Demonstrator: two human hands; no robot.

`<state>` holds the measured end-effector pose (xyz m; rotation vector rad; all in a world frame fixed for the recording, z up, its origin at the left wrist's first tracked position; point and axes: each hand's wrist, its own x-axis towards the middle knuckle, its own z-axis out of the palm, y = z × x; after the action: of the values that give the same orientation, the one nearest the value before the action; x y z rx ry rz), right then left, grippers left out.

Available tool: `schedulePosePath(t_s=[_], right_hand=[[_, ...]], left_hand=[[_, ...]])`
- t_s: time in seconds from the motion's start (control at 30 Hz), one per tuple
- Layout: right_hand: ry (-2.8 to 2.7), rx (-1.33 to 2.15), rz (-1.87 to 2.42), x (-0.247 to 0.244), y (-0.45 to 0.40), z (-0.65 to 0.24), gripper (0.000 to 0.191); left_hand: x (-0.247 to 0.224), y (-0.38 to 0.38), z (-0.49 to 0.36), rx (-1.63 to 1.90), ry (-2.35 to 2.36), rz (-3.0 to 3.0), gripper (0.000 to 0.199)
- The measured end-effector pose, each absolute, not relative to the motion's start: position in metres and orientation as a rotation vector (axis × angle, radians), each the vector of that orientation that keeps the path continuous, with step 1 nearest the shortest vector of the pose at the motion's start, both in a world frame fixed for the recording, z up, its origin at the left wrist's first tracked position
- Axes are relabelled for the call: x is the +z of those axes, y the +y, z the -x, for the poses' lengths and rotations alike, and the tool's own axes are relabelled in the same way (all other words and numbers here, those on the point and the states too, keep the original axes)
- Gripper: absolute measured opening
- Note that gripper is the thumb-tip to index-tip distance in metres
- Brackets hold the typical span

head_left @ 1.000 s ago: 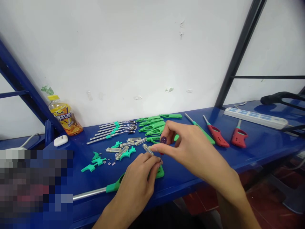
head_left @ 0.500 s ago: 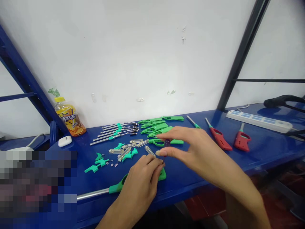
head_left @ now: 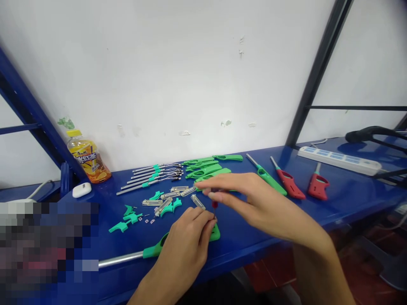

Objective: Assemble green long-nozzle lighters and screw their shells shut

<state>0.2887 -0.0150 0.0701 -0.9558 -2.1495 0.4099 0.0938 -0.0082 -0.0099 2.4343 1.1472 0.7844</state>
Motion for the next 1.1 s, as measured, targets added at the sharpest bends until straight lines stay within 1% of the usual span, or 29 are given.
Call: schedulePosePath(t_s=[0.07,0.17,0.27,0.3,0.43,0.47,0.5,0.57,0.63,0.7,0.8,0.87,1.0,1.1], right_hand=[[-2.174,0.450,0.913,0.073,-0.017,-0.291,0.023],[-2.105,0.276,1.077,0.075,-0.019,-0.288,0.006],[-2.060,0.142,1.189,0.074,-0.021,-0.286,0.011],[-2.064,0.152,1.174,0.073,-0.022,-0.286,0.012],[-2.127,0.312,1.026,0.072,-0.025,-0.292,0.026],[-2.121,0.321,1.031,0.073,-0.024,-0.291,0.024],[-2.102,0.300,1.067,0.073,-0.023,-0.290,0.018],[-2.029,0.193,1.206,0.073,-0.019,-0.285,0.002],[-1.956,0.099,1.310,0.073,-0.017,-0.280,0.014],[-1.951,0.116,1.295,0.071,-0.018,-0.281,0.015],[-2.045,0.276,1.142,0.071,-0.023,-0.289,0.021],[-2.074,0.333,1.096,0.073,-0.026,-0.293,0.019],[-1.981,0.200,1.241,0.075,-0.021,-0.285,0.007],[-1.922,0.093,1.335,0.074,-0.014,-0.271,0.021]], left_hand=[[-0.011,-0.008,-0.094,0.786,1.144,-2.443,0.025],[-0.013,-0.008,-0.094,0.782,1.144,-2.463,0.026],[-0.015,-0.006,-0.095,0.794,1.148,-2.477,0.026],[-0.015,-0.006,-0.095,0.798,1.150,-2.478,0.026],[-0.014,-0.006,-0.095,0.774,1.169,-2.488,0.026],[-0.014,-0.007,-0.095,0.766,1.168,-2.494,0.026],[-0.014,-0.007,-0.095,0.761,1.165,-2.500,0.026],[-0.014,-0.007,-0.095,0.753,1.171,-2.512,0.026],[-0.015,-0.006,-0.095,0.738,1.195,-2.513,0.027],[-0.015,-0.006,-0.096,0.729,1.220,-2.503,0.028],[-0.015,-0.007,-0.095,0.729,1.228,-2.498,0.026],[-0.015,-0.008,-0.096,0.733,1.214,-2.500,0.026],[-0.015,-0.008,-0.097,0.740,1.237,-2.495,0.026],[-0.014,-0.008,-0.098,0.713,1.261,-2.503,0.027]])
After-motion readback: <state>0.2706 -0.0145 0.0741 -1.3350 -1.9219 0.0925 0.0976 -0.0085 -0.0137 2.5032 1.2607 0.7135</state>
